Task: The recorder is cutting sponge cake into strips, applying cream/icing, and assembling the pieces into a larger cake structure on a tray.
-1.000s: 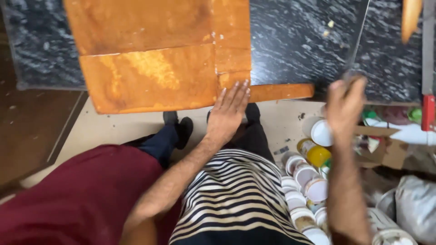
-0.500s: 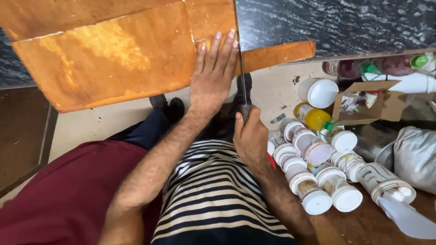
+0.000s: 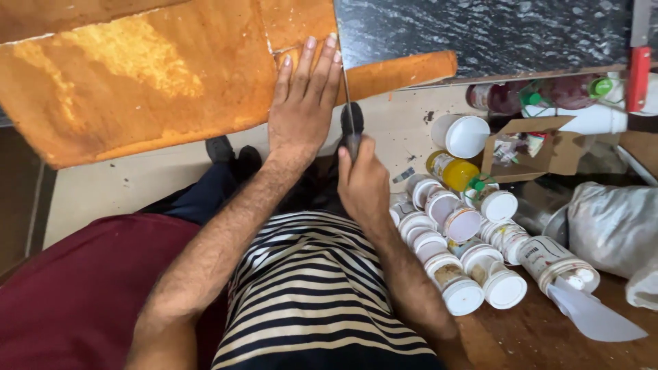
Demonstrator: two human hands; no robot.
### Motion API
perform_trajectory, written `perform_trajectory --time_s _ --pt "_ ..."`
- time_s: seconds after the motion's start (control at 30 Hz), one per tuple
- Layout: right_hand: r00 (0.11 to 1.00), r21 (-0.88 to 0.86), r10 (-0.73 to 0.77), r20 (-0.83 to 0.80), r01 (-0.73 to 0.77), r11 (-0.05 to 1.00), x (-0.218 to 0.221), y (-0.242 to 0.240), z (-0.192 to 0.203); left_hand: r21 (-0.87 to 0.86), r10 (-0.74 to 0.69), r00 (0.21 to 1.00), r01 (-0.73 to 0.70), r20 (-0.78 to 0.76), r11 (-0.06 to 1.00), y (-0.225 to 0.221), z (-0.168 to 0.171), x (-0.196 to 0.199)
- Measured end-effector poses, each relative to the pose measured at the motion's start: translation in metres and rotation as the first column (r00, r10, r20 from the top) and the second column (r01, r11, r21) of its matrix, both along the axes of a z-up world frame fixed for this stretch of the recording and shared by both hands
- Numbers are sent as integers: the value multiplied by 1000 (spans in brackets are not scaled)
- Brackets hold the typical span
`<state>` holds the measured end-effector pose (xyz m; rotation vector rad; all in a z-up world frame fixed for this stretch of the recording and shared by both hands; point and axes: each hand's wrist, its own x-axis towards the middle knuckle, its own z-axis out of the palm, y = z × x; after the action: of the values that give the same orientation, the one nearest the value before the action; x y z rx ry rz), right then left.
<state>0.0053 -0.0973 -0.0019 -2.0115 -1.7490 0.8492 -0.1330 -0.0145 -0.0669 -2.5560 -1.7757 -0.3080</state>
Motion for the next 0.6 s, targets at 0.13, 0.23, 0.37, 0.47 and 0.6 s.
perform_trajectory --time_s 0.13,0.23,0.37,0.47,0.6 --pt "999 -51 15 32 -14 999 5 -23 4 -15 7 1000 -7 -4 1000 0 3 1" --pt "1000 -64 -1 -24 -1 998 0 -4 -9 -8 8 1000 -8 5 1000 -1 -3 1" --pt "999 -33 -14 -45 13 999 1 9 -22 -2 -1 1000 1 7 1000 -1 0 1" --pt "998 -52 25 -59 -28 998 10 -5 -23 8 10 1000 -10 -2 1000 2 1 3" --pt "999 -51 54 1 -54 997 9 5 -41 -17 17 1000 -17 7 1000 0 4 4"
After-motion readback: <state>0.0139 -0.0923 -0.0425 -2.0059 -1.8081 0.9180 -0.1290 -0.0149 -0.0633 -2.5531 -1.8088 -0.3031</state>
